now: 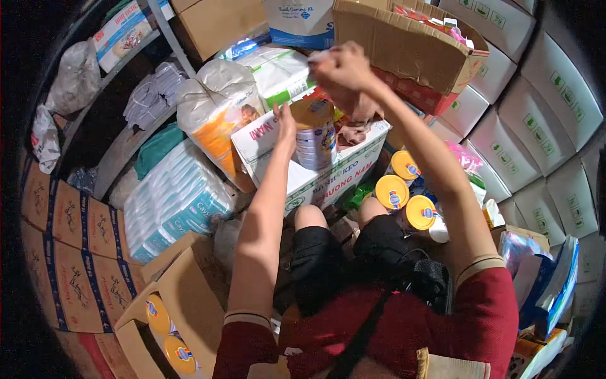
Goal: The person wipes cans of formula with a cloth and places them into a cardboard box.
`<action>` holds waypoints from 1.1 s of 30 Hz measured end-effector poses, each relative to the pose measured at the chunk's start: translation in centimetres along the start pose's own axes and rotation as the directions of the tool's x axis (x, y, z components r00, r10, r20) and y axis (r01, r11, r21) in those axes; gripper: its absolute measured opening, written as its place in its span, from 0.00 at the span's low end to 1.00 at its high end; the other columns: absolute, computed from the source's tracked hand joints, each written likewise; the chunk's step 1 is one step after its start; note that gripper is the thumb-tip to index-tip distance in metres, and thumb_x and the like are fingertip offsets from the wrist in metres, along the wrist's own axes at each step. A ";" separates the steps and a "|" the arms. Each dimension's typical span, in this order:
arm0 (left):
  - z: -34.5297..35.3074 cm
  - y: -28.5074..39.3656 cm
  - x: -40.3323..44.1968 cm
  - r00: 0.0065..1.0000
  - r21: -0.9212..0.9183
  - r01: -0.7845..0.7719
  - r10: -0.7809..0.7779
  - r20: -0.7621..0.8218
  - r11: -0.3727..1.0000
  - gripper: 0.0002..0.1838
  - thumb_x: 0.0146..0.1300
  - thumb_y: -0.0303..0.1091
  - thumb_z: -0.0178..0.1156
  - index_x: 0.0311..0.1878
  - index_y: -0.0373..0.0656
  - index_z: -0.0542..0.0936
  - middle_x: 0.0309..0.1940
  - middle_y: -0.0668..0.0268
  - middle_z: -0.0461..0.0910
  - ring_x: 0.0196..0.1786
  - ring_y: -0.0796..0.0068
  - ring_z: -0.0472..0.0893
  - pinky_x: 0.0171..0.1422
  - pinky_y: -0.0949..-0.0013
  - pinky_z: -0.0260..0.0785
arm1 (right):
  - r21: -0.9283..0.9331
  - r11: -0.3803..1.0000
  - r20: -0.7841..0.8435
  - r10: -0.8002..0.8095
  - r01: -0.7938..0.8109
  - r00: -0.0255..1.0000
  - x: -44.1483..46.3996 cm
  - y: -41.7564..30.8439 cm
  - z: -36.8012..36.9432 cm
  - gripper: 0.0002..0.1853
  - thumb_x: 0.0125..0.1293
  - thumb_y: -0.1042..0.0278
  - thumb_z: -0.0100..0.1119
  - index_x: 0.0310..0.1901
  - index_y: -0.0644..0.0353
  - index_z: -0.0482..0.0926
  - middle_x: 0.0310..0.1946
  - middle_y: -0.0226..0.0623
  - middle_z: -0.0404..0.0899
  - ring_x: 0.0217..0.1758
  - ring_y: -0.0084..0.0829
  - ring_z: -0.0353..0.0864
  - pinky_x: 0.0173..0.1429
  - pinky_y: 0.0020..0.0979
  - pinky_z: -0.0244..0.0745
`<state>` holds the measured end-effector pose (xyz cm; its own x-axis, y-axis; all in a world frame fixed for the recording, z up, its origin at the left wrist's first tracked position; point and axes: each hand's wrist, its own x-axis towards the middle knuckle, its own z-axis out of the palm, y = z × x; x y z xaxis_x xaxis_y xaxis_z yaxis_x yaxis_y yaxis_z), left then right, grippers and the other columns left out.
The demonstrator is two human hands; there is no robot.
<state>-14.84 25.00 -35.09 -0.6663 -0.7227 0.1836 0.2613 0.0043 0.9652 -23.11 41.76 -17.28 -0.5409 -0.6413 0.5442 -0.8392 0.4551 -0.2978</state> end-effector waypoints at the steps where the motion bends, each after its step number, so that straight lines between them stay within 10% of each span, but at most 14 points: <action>1: -0.8 -1.3 1.2 0.997 -0.175 0.082 -0.081 0.013 0.981 0.38 0.64 0.55 0.40 0.67 0.36 0.47 0.67 0.54 0.48 0.69 0.64 0.50 0.70 0.66 0.42 | 0.012 0.996 0.034 -0.090 0.090 0.995 0.1 0.9 3.8 0.38 0.50 0.34 0.44 0.54 0.58 0.71 0.57 0.48 0.65 0.66 0.51 0.52 0.65 0.49 0.52; 3: 1.4 6.5 -3.6 0.957 -0.387 0.257 -0.289 -0.024 0.886 0.33 0.66 0.57 0.34 0.62 0.37 0.59 0.60 0.58 0.63 0.61 0.69 0.63 0.64 0.66 0.55 | 0.101 0.987 0.373 0.077 -0.123 0.925 -2.8 -2.7 4.9 0.41 0.52 0.31 0.41 0.59 0.57 0.65 0.63 0.51 0.56 0.69 0.54 0.43 0.67 0.54 0.43; 4: 1.4 6.2 -3.2 0.956 -0.450 0.259 -0.292 -0.004 0.855 0.32 0.66 0.58 0.33 0.59 0.39 0.62 0.56 0.60 0.66 0.58 0.69 0.66 0.60 0.66 0.58 | 0.098 0.979 0.466 0.112 -0.177 0.878 -2.3 -0.4 12.2 0.33 0.55 0.33 0.39 0.59 0.39 0.65 0.67 0.38 0.49 0.70 0.54 0.40 0.67 0.58 0.35; 7: 1.0 6.1 -2.8 0.952 -0.583 0.272 -0.301 0.049 0.766 0.29 0.65 0.60 0.33 0.47 0.43 0.70 0.41 0.66 0.74 0.43 0.73 0.73 0.47 0.66 0.67 | -0.075 0.994 0.391 0.104 -0.081 0.915 -3.8 -3.3 12.6 0.32 0.56 0.36 0.37 0.60 0.42 0.64 0.66 0.36 0.52 0.68 0.59 0.41 0.63 0.66 0.33; 16: 0.8 1.1 -1.0 0.993 0.227 0.081 -0.058 -0.106 0.970 0.31 0.58 0.35 0.51 0.64 0.39 0.55 0.62 0.52 0.58 0.65 0.60 0.57 0.67 0.66 0.50 | 0.107 0.953 0.398 0.221 -0.284 0.890 -1.3 2.2 12.5 0.28 0.55 0.46 0.47 0.55 0.52 0.68 0.54 0.48 0.69 0.57 0.48 0.68 0.60 0.40 0.63; 24: 0.0 1.0 -1.3 0.999 0.326 0.001 -0.018 0.050 0.945 0.26 0.59 0.29 0.49 0.62 0.42 0.61 0.59 0.52 0.63 0.62 0.60 0.63 0.65 0.65 0.54 | 0.688 0.643 0.019 0.448 -0.337 0.894 -7.5 8.0 17.8 0.25 0.64 0.55 0.44 0.57 0.65 0.65 0.52 0.50 0.70 0.58 0.35 0.67 0.60 0.30 0.60; 30: -0.3 1.9 -0.3 0.983 0.523 0.009 -0.102 0.150 0.852 0.26 0.63 0.33 0.45 0.64 0.39 0.58 0.60 0.52 0.63 0.62 0.63 0.63 0.64 0.69 0.54 | 0.518 0.796 -0.207 0.472 -0.313 0.857 -11.6 2.6 11.3 0.23 0.54 0.64 0.51 0.50 0.69 0.65 0.46 0.59 0.68 0.49 0.53 0.69 0.55 0.41 0.63; 33: -0.7 0.0 3.0 0.972 0.536 0.038 -0.156 0.177 0.844 0.26 0.63 0.34 0.46 0.64 0.39 0.58 0.55 0.54 0.68 0.56 0.66 0.68 0.60 0.71 0.58 | 0.374 0.927 -0.497 0.160 0.044 0.853 -11.4 -0.8 9.2 0.22 0.48 0.70 0.53 0.46 0.67 0.66 0.53 0.58 0.59 0.54 0.54 0.62 0.58 0.45 0.59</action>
<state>-16.41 22.34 -34.71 -0.8118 -0.5807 0.0604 -0.1792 0.3463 0.9209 -16.76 43.04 -30.43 -0.5672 -0.1672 0.8064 -0.8226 0.1625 -0.5449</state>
